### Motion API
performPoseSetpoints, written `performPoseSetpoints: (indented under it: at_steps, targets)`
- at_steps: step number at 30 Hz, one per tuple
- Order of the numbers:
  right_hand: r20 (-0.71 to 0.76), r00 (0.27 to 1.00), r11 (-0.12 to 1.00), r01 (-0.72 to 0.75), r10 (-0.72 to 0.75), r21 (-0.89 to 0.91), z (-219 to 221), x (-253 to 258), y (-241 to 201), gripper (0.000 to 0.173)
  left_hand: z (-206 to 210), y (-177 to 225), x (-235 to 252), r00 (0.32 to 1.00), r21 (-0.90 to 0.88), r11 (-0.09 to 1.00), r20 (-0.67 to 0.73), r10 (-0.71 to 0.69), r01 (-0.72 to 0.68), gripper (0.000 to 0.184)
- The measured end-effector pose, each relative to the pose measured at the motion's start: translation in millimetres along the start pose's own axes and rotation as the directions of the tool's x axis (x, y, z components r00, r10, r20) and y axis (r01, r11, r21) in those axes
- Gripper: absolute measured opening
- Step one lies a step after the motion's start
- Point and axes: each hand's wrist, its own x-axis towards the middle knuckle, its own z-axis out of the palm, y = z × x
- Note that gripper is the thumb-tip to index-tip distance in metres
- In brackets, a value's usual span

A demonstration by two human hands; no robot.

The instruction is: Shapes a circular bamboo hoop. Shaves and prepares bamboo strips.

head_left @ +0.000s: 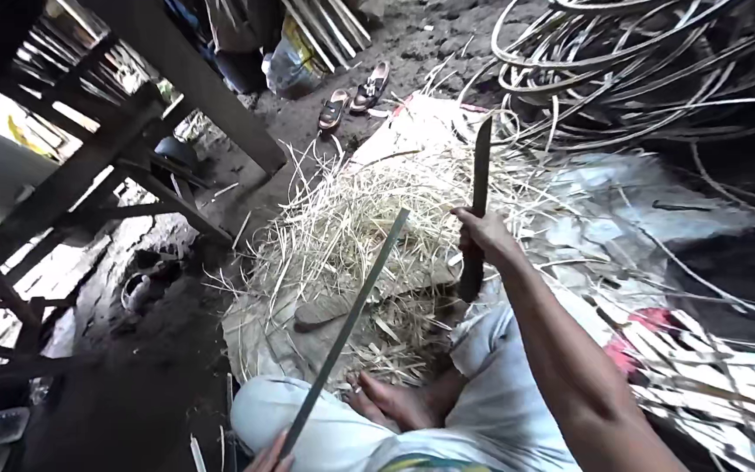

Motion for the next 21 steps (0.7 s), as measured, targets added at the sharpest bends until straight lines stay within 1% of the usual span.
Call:
performPoseSetpoints:
  at_steps: [1,2,3,4,5,6,7,9,10,12,16,18,21]
  targets:
    - [0.081,0.996,0.986,-0.051,0.038,0.156,4,-15,2,0.028,-4,-3,2,1.000,0.043,0.999,-0.001,0.027,-0.027,0.037]
    - [0.171,0.983,0.965,-0.104,0.064,0.241,7,-30,2,0.036,-8,-6,4,0.998,0.070,0.996,0.013,0.056,-0.057,0.036]
    - [0.249,0.966,0.957,-0.137,0.072,0.255,8,-42,0,0.046,-12,-8,7,0.996,0.083,0.993,0.037,0.081,-0.083,0.035]
    - [0.308,0.948,0.959,-0.154,0.076,0.239,9,-52,-1,0.051,-17,-9,8,0.993,0.095,0.990,0.060,0.104,-0.109,0.035]
    - [0.337,0.938,0.961,-0.163,0.081,0.223,11,-61,-1,0.052,-21,-11,10,0.988,0.111,0.985,0.090,0.124,-0.134,0.036]
    - [0.346,0.935,0.959,-0.163,0.074,0.233,11,-70,0,0.051,-26,-13,11,0.984,0.131,0.980,0.114,0.138,-0.153,0.037]
    - [0.344,0.937,0.953,-0.159,0.063,0.259,10,-77,-1,0.047,-31,-15,13,0.981,0.152,0.975,0.129,0.144,-0.163,0.037]
    - [0.364,0.931,0.924,-0.162,0.026,0.347,6,-87,2,0.037,-43,-16,13,0.980,0.184,0.971,0.155,0.122,-0.150,0.037]
    - [0.375,0.927,0.904,-0.177,0.020,0.388,3,-91,3,0.036,-49,-15,14,0.980,0.196,0.969,0.161,0.116,-0.147,0.038]
    - [0.398,0.917,0.877,-0.198,0.009,0.438,-6,-98,6,0.038,-58,-15,15,0.981,0.229,0.962,0.155,0.117,-0.151,0.038]
    - [0.433,0.901,0.855,-0.201,-0.031,0.479,-16,-106,15,0.044,-71,-11,22,0.984,0.346,0.922,0.077,0.158,-0.175,0.043]
    - [0.413,0.911,0.828,-0.225,-0.009,0.513,-13,-111,17,0.045,-78,-10,34,0.985,0.425,0.889,0.062,0.160,-0.171,0.051]
    - [0.375,0.923,0.757,-0.307,0.089,0.576,8,-122,11,0.045,-81,-2,70,0.981,0.497,0.846,0.091,0.169,-0.192,0.058]
